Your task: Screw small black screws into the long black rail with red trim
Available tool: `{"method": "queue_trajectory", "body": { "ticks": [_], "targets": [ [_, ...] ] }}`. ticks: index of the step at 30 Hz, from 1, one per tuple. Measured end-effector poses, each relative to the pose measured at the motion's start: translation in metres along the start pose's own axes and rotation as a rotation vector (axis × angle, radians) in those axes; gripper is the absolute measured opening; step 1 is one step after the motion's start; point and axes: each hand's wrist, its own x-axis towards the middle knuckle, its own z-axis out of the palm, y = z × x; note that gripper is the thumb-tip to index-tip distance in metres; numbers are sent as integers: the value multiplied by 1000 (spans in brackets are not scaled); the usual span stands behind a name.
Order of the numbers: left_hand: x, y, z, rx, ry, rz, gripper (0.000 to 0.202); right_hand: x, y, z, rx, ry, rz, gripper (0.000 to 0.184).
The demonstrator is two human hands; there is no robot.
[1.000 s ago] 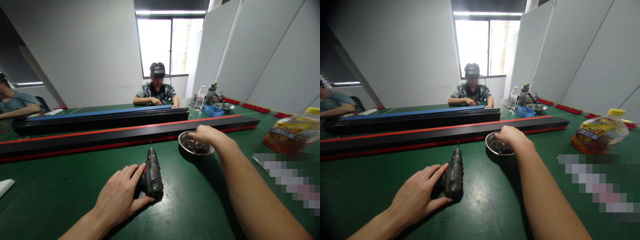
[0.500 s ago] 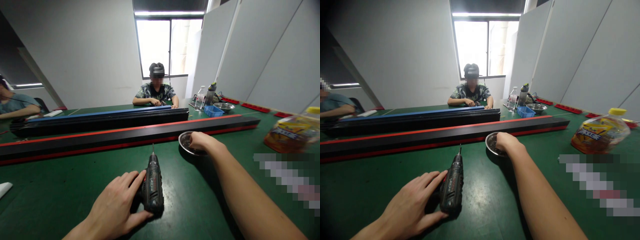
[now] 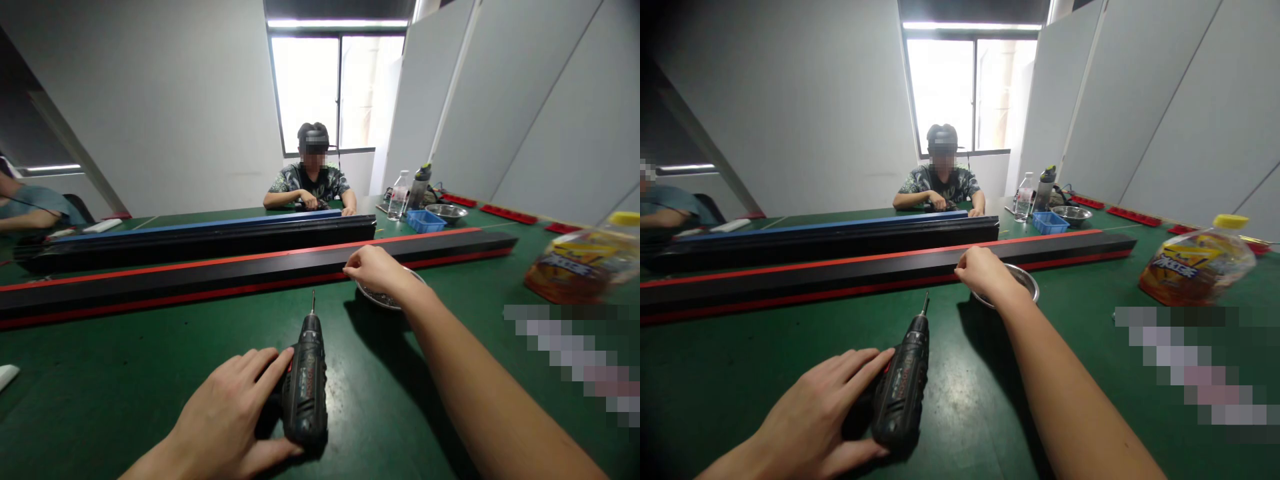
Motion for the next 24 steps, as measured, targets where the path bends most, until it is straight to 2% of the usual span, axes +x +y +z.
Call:
{"method": "queue_trajectory", "body": {
  "ticks": [3, 7, 10, 13, 18, 24],
  "targets": [
    [1, 2, -1, 12, 4, 6, 92, 0, -19, 21, 29, 3, -54, 17],
    [2, 6, -1, 27, 21, -17, 90, -1, -34, 59, 71, 35, -62, 23],
    [1, 8, 0, 24, 27, -34, 90, -2, -34, 86, 124, 69, -23, 27],
    [1, 8, 0, 26, 8, -36, 90, -2, -23, 105, 206, 94, -17, 28],
    [1, 10, -2, 27, -37, -50, 89, -3, -8, 113, 358, 77, -83, 28],
    [2, 11, -2, 21, -45, -64, 89, -4, -10, 113, 312, 67, -103, 28]
  ]
}}
